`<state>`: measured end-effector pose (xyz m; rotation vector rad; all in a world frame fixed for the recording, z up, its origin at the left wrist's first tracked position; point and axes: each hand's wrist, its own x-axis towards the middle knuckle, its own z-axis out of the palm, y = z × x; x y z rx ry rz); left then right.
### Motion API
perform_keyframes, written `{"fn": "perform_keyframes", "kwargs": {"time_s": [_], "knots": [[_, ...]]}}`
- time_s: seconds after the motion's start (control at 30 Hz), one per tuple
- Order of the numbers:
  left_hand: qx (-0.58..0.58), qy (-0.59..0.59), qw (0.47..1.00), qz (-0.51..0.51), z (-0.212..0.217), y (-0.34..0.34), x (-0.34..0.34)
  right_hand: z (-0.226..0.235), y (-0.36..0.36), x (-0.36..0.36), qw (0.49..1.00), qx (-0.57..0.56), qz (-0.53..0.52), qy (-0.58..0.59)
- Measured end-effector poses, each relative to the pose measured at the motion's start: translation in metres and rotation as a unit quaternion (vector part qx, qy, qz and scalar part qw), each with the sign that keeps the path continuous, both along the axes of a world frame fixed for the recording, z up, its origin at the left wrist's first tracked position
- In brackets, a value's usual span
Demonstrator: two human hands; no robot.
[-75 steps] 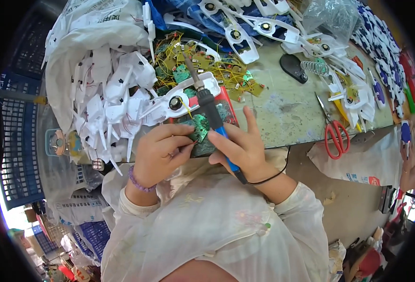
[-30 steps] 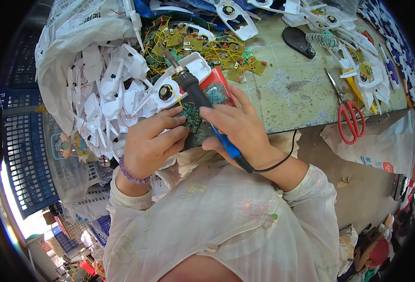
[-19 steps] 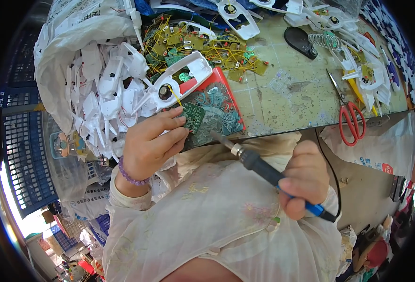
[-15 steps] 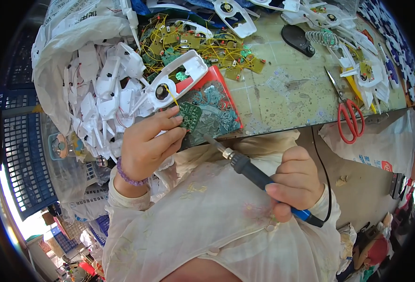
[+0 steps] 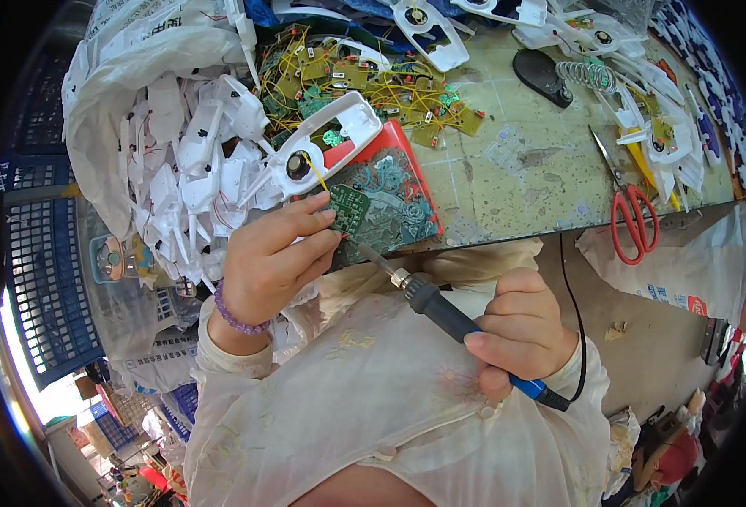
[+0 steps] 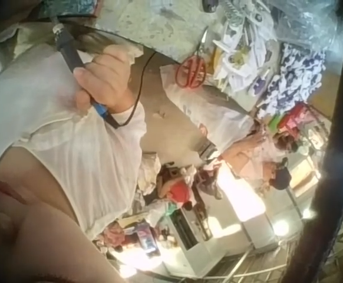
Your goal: Soldering internal wiring onto circuit boards and speakers for toy walkie-talkies and assembling the plastic casing.
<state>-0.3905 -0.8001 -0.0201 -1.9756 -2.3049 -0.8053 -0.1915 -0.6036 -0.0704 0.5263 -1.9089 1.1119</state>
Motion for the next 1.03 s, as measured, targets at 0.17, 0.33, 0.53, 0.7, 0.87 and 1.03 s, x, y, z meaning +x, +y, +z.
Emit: {"fn": "perform_keyframes", "kwargs": {"time_s": [0.17,0.33,0.53,0.7,0.87,1.03], "knots": [[-0.007,0.0,1.0,-0.001,0.001,0.001,-0.001,0.0,-0.001,-0.002,1.0,-0.007,-0.013,-0.003],[-0.011,0.0,1.0,-0.003,0.001,0.001,-0.002,0.0,0.001,-0.001,1.0,-0.005,-0.016,-0.007],[-0.004,0.015,1.0,-0.025,-0.001,-0.001,-0.003,0.002,0.0,-0.004,0.999,-0.038,-0.024,-0.021],[0.002,0.015,1.0,-0.024,-0.002,-0.001,-0.003,0.0,0.0,-0.004,0.998,-0.052,-0.027,-0.03],[0.001,0.005,1.0,-0.016,-0.001,0.0,-0.003,-0.006,-0.001,-0.002,1.0,-0.021,-0.02,0.004],[-0.004,0.004,1.0,-0.015,0.0,0.0,-0.002,-0.006,0.002,0.003,1.0,0.012,0.002,-0.013]]}}
